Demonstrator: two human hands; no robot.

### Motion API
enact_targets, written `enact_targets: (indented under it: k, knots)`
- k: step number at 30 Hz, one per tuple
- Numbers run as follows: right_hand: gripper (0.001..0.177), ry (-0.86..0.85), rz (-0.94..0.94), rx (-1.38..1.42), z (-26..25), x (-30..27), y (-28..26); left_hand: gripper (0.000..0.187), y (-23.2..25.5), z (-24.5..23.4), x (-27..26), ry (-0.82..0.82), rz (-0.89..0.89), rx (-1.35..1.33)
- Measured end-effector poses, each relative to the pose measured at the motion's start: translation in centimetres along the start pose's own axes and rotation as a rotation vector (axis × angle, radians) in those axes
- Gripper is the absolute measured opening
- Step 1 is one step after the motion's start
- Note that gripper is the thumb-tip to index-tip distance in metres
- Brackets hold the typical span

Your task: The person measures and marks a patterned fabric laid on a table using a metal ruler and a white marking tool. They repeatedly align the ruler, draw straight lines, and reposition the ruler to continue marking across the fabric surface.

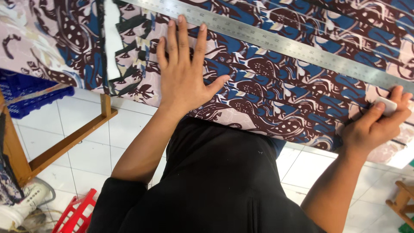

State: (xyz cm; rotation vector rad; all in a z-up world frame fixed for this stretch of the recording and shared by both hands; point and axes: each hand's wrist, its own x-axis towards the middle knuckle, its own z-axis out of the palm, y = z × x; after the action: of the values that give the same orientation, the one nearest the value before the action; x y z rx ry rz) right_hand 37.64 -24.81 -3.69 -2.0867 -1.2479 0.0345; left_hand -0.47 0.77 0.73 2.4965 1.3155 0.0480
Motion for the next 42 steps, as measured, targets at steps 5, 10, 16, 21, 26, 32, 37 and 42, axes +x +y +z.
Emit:
enact_targets:
  k: [5, 10, 16, 21, 26, 32, 37, 42]
  knots:
    - [0.038, 0.014, 0.107, 0.129, -0.2, -1.3, 1.5, 0.112, 0.0, 0.4, -0.2, -0.023, -0.032, -0.006]
    - [0.045, 0.021, 0.155, 0.144, 0.0, -0.3, 0.4, 0.115, -0.1, 0.5, 0.4, -0.046, -0.026, 0.043]
    - [0.040, 0.026, 0.145, -0.017, -0.5, 0.0, -0.4, 0.105, 1.1, 0.3, 0.2, -0.101, -0.051, 0.117]
    - [0.039, 0.017, 0.148, -0.022, -0.8, 0.6, -1.9, 0.099, 0.4, 1.5, 0.0, -0.039, -0.032, 0.123]
    - [0.038, 0.038, 0.129, -0.105, -0.9, 0.7, -2.0, 0.099, 0.1, 1.6, 0.0, -0.040, -0.023, 0.188]
    - [0.036, 0.041, 0.096, -0.097, -0.9, 0.9, -1.9, 0.099, 0.5, 1.4, -0.2, -0.034, -0.011, 0.146]
    - [0.037, 0.042, 0.107, -0.125, -0.9, 1.0, -1.9, 0.098, 0.7, 1.3, -0.2, -0.048, -0.007, 0.157]
    - [0.037, 0.047, 0.116, -0.131, -0.8, 0.9, -1.9, 0.100, 0.8, 1.1, -0.2, -0.067, -0.012, 0.179]
